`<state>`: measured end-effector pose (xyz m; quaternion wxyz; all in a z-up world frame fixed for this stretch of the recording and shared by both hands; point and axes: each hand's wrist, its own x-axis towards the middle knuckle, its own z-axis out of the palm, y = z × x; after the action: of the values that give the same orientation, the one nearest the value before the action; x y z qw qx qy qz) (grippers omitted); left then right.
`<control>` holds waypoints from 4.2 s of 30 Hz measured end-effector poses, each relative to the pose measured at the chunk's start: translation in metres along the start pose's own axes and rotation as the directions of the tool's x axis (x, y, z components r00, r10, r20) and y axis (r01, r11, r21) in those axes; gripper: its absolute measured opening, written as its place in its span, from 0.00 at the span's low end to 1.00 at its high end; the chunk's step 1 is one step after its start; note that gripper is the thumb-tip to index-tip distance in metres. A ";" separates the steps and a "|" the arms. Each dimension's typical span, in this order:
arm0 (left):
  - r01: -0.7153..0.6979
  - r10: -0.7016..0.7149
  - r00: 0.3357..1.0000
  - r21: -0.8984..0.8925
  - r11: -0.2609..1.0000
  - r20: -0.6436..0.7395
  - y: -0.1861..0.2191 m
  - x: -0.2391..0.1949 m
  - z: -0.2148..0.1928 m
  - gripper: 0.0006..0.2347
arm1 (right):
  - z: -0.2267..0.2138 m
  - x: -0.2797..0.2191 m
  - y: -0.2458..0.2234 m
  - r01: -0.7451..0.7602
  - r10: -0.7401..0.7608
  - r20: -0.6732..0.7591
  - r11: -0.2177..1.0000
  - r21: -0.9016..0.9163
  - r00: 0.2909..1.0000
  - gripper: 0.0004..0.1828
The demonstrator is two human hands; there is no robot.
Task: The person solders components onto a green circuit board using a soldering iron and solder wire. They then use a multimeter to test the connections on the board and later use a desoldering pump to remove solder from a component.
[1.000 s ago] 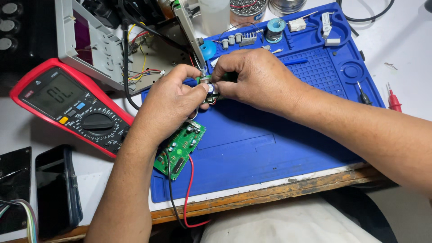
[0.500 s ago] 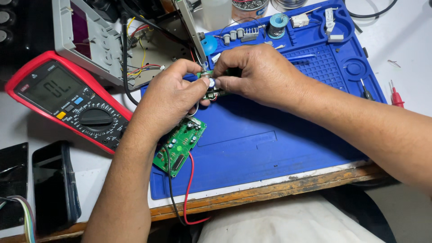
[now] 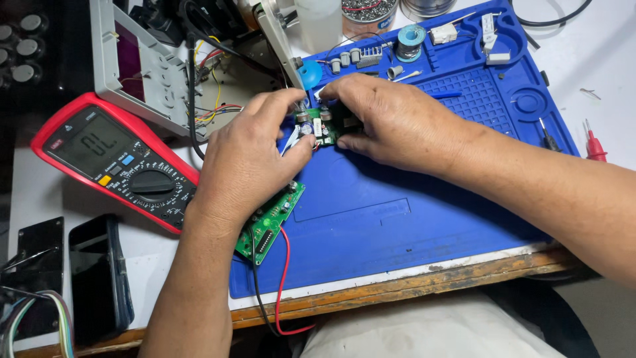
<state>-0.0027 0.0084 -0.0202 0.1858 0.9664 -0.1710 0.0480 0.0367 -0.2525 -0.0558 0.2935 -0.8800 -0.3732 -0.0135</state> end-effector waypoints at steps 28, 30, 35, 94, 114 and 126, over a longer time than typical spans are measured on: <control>-0.133 0.140 0.972 0.050 0.990 -0.187 -0.012 0.005 0.043 0.12 | 0.015 0.006 0.011 0.137 -0.137 -0.078 0.991 -0.007 0.987 0.30; -0.132 0.144 0.970 0.077 0.988 -0.196 -0.012 0.005 0.043 0.12 | 0.015 0.007 0.010 0.127 -0.129 -0.067 0.992 -0.024 0.989 0.27; -0.206 0.267 0.932 0.247 0.947 -0.245 -0.011 0.003 0.045 0.11 | 0.015 0.007 0.010 0.132 -0.132 -0.076 0.991 -0.005 0.988 0.25; -0.270 0.106 0.936 -0.492 0.828 -0.334 -0.012 0.010 0.021 0.08 | 0.014 0.004 0.003 0.151 -0.158 -0.155 0.987 -0.058 0.975 0.33; 0.076 -0.229 0.974 -0.945 0.318 0.001 0.025 -0.004 0.032 0.07 | -0.008 -0.011 -0.026 0.316 -0.311 -0.448 0.946 -0.067 0.838 0.07; -0.013 -0.158 0.986 -0.958 0.285 -0.060 0.024 -0.004 0.037 0.05 | -0.004 -0.014 -0.020 0.326 -0.314 -0.481 0.943 -0.062 0.819 0.10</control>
<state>-0.0137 -0.0253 -0.0474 0.7389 0.6651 -0.1078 -0.0029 0.0142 -0.2526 -0.0459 0.3810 -0.7697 -0.4303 -0.2779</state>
